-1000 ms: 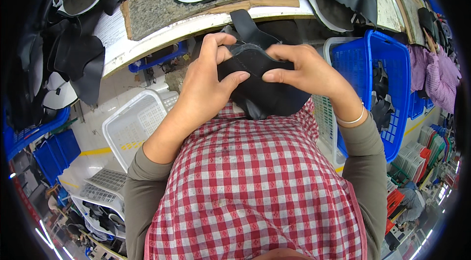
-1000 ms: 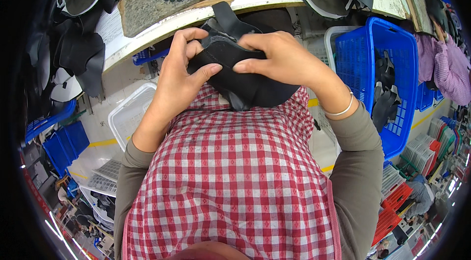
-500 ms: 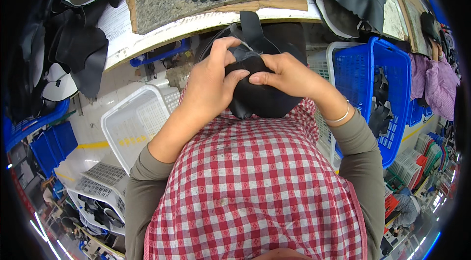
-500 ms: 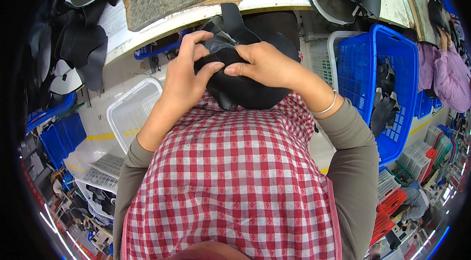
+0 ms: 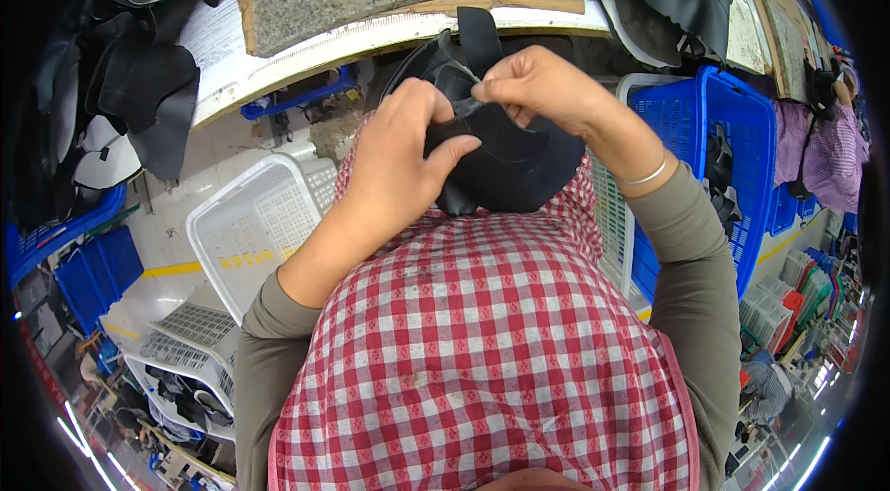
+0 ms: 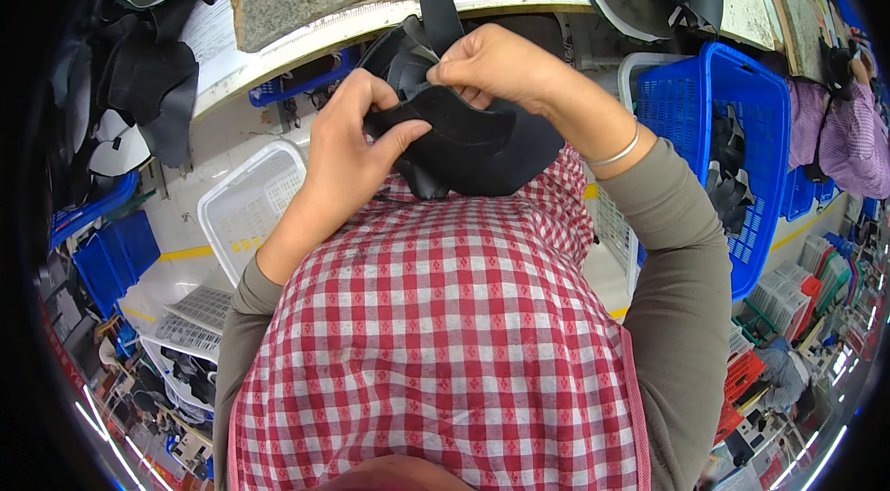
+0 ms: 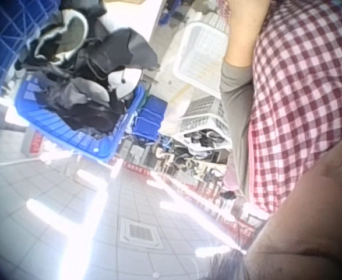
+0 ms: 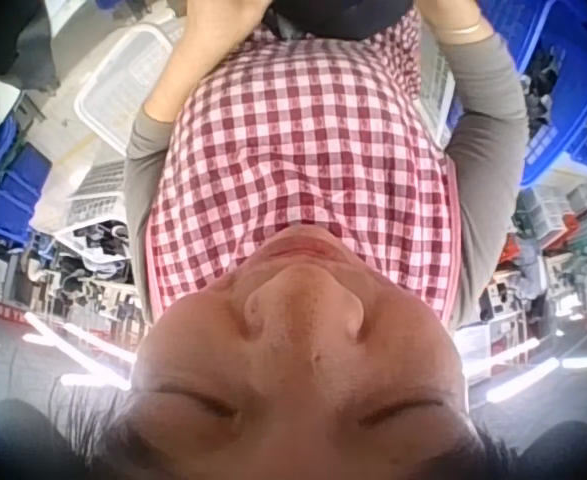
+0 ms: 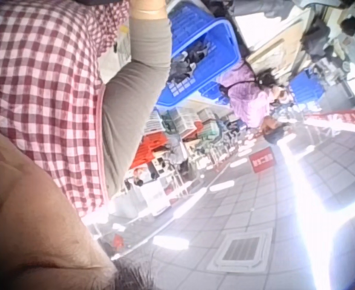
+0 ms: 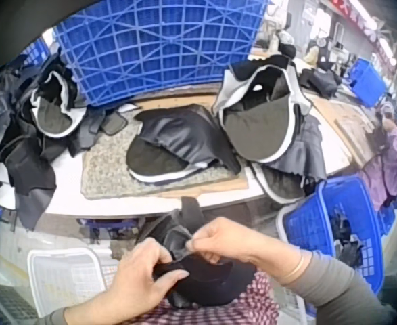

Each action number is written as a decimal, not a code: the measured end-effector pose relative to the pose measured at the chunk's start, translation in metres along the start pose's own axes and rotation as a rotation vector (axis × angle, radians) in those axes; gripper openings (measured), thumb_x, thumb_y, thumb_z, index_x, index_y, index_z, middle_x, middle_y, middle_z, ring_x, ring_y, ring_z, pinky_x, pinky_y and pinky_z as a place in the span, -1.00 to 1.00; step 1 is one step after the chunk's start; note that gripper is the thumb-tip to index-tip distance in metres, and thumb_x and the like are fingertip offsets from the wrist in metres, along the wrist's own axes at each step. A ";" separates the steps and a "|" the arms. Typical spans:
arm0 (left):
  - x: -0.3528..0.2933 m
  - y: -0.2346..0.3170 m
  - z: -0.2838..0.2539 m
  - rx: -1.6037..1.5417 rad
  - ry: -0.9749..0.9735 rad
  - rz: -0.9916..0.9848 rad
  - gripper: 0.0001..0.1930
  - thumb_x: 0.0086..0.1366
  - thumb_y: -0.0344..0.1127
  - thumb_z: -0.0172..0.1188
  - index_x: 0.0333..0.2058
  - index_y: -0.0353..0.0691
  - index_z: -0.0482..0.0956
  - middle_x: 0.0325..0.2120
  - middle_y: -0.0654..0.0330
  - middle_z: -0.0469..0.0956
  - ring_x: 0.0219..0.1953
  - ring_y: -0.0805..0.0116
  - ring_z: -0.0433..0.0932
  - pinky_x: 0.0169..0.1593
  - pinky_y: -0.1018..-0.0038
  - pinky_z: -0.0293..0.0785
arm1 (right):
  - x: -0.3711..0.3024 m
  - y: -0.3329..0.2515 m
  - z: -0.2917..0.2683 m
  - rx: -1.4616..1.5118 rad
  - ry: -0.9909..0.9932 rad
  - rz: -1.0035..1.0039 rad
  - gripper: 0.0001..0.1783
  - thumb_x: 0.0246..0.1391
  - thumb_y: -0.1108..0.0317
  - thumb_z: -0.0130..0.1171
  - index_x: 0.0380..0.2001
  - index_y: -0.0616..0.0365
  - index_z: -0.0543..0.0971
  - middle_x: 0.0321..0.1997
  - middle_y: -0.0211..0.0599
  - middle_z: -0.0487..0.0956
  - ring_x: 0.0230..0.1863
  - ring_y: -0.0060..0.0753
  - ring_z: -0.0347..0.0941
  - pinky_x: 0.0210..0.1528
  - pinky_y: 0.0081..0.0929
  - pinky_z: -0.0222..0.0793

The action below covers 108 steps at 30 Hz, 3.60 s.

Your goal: The person repeatedly picks up black shoe uppers and white insoles, aligns the insole to the upper, and presses the edges together by hand. They turn each assembled pair over to check the fit and set it aside on the table before moving to the next pair.

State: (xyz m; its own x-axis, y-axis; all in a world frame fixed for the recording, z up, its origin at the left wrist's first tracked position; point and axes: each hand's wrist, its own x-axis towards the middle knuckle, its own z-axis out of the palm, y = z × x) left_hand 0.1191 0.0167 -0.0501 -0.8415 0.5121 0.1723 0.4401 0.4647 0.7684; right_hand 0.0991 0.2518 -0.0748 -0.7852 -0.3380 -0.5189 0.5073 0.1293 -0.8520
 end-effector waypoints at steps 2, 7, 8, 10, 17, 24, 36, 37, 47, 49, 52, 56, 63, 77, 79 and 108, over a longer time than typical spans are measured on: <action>-0.002 0.000 0.000 0.007 0.006 0.091 -0.65 0.06 -0.43 0.56 -0.30 -0.30 0.50 -0.42 0.16 0.48 -0.39 0.25 0.47 -0.35 0.44 0.40 | 0.000 0.006 0.005 -0.063 0.059 0.048 -0.68 0.24 0.23 0.35 -0.57 0.11 0.63 -0.63 -0.59 0.40 -0.58 -0.70 0.28 -0.53 -0.63 0.20; -0.001 -0.007 -0.001 -0.049 -0.060 0.189 -0.69 0.07 -0.46 0.54 -0.23 -0.30 0.61 -0.37 0.14 0.55 -0.35 0.26 0.53 -0.32 0.42 0.43 | -0.006 0.012 0.013 -0.193 0.159 0.046 -0.67 0.27 0.21 0.33 -0.53 0.16 0.65 -0.64 -0.58 0.38 -0.57 -0.69 0.28 -0.51 -0.61 0.20; -0.001 -0.009 -0.001 -0.046 -0.080 0.208 -0.69 0.07 -0.46 0.53 -0.22 -0.30 0.62 -0.36 0.14 0.56 -0.34 0.27 0.54 -0.31 0.41 0.44 | -0.008 0.012 0.015 -0.245 0.176 0.037 -0.67 0.28 0.20 0.33 -0.50 0.18 0.66 -0.63 -0.56 0.40 -0.56 -0.69 0.30 -0.50 -0.61 0.22; 0.000 -0.011 -0.002 -0.051 -0.103 0.223 -0.71 0.08 -0.48 0.52 -0.24 -0.33 0.63 -0.37 0.15 0.55 -0.33 0.28 0.53 -0.29 0.42 0.44 | -0.015 0.009 0.015 -0.220 0.169 0.025 -0.68 0.30 0.18 0.31 -0.44 0.20 0.68 -0.57 -0.50 0.47 -0.54 -0.65 0.35 -0.48 -0.59 0.29; 0.002 -0.012 -0.003 -0.190 -0.126 -0.011 -0.78 0.12 -0.50 0.48 -0.28 -0.42 0.65 -0.38 0.16 0.52 -0.31 0.32 0.52 -0.22 0.45 0.43 | -0.033 0.001 -0.001 0.148 -0.030 -0.037 -0.65 0.31 0.16 0.32 -0.05 0.24 0.73 -0.33 -0.43 0.67 -0.41 -0.66 0.46 -0.35 -0.66 0.41; 0.002 -0.009 -0.001 -0.214 -0.041 -0.142 -0.59 0.13 -0.41 0.54 -0.13 -0.29 0.50 -0.40 0.24 0.47 -0.30 0.40 0.47 -0.12 0.47 0.47 | -0.025 0.001 0.000 0.026 -0.106 -0.146 -0.75 0.30 0.33 0.32 -0.05 0.24 0.74 -0.39 -0.57 0.63 -0.42 -0.79 0.39 -0.35 -0.72 0.32; -0.001 -0.009 -0.002 -0.206 -0.065 -0.192 -0.50 0.13 -0.39 0.55 -0.05 -0.27 0.43 -0.36 0.26 0.50 -0.26 0.45 0.48 -0.04 0.47 0.49 | -0.027 -0.018 0.006 -0.228 -0.033 -0.157 -0.82 0.21 0.41 0.35 -0.15 0.22 0.76 -0.46 -0.52 0.64 -0.43 -0.76 0.47 -0.38 -0.68 0.43; -0.001 -0.009 -0.002 -0.202 -0.060 -0.190 -0.50 0.13 -0.39 0.55 -0.05 -0.27 0.43 -0.35 0.25 0.50 -0.26 0.44 0.49 -0.04 0.47 0.49 | -0.027 -0.019 0.007 -0.251 -0.003 -0.133 -0.83 0.19 0.41 0.36 -0.16 0.21 0.77 -0.46 -0.52 0.65 -0.43 -0.75 0.48 -0.38 -0.68 0.43; -0.004 -0.013 -0.002 -0.157 -0.007 -0.073 -0.62 0.13 -0.38 0.54 -0.20 -0.27 0.49 -0.37 0.26 0.51 -0.28 0.41 0.49 -0.11 0.47 0.49 | -0.027 -0.021 0.014 -0.107 0.092 0.003 -0.83 0.07 0.48 0.36 -0.25 0.30 0.72 -0.44 -0.41 0.66 -0.45 -0.66 0.52 -0.39 -0.62 0.47; -0.006 -0.013 -0.002 -0.135 -0.017 -0.027 -0.65 0.13 -0.38 0.54 -0.25 -0.28 0.50 -0.39 0.25 0.50 -0.30 0.40 0.48 -0.15 0.47 0.48 | -0.025 -0.020 0.013 -0.063 0.086 0.042 -0.84 0.07 0.49 0.34 -0.25 0.30 0.71 -0.44 -0.41 0.65 -0.46 -0.65 0.52 -0.39 -0.62 0.48; -0.007 -0.013 0.000 -0.094 -0.008 0.094 -0.66 0.12 -0.39 0.54 -0.29 -0.28 0.50 -0.41 0.23 0.49 -0.36 0.39 0.47 -0.25 0.48 0.44 | -0.025 -0.017 0.012 -0.070 0.077 0.099 -0.88 0.11 0.48 0.34 -0.29 0.30 0.70 -0.46 -0.43 0.62 -0.47 -0.66 0.50 -0.41 -0.62 0.46; -0.003 -0.014 0.001 -0.161 -0.001 0.039 -0.71 0.11 -0.42 0.52 -0.29 -0.32 0.56 -0.42 0.21 0.49 -0.38 0.37 0.45 -0.29 0.47 0.42 | -0.029 -0.018 0.012 -0.194 0.067 -0.030 -0.91 0.15 0.48 0.32 -0.29 0.28 0.69 -0.48 -0.47 0.61 -0.49 -0.71 0.46 -0.43 -0.64 0.41; 0.001 -0.008 -0.004 -0.183 -0.058 -0.040 -0.74 0.13 -0.42 0.51 -0.28 -0.36 0.62 -0.42 0.21 0.48 -0.36 0.37 0.46 -0.22 0.47 0.45 | -0.035 -0.027 0.013 -0.333 0.003 -0.211 -0.89 0.17 0.50 0.31 -0.23 0.25 0.71 -0.48 -0.50 0.62 -0.48 -0.79 0.44 -0.42 -0.66 0.40; 0.003 -0.007 -0.008 -0.275 -0.084 -0.176 -0.74 0.14 -0.41 0.50 -0.27 -0.30 0.58 -0.37 0.28 0.48 -0.30 0.48 0.45 -0.16 0.49 0.43 | -0.038 -0.023 0.013 -0.217 -0.048 -0.253 -0.85 0.25 0.55 0.23 -0.16 0.23 0.71 -0.52 -0.63 0.52 -0.49 -0.85 0.31 -0.45 -0.72 0.22; 0.003 -0.007 -0.008 -0.325 -0.116 -0.175 -0.80 0.15 -0.43 0.48 -0.31 -0.32 0.61 -0.38 0.28 0.48 -0.32 0.50 0.44 -0.20 0.50 0.40 | -0.038 -0.021 0.011 -0.188 -0.062 -0.254 -0.87 0.25 0.50 0.29 -0.16 0.22 0.72 -0.49 -0.58 0.57 -0.48 -0.81 0.40 -0.44 -0.70 0.34; 0.007 -0.024 -0.002 -0.401 -0.068 -0.136 -0.90 0.27 -0.50 0.36 -0.23 -0.29 0.70 -0.40 0.31 0.60 -0.40 0.57 0.50 -0.30 0.57 0.41 | -0.048 0.049 0.029 -0.501 0.261 -0.389 -0.67 0.02 0.16 0.52 -0.38 0.15 0.63 -0.47 -0.09 0.60 -0.42 -0.09 0.58 -0.32 -0.30 0.45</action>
State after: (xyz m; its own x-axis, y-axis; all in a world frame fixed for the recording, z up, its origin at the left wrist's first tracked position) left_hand 0.1020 0.0076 -0.0658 -0.8551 0.5181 0.0220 0.1586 0.2210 0.9623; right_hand 0.1722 0.2475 -0.0898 -0.9688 -0.2195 -0.1150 -0.0048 0.4808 -0.8768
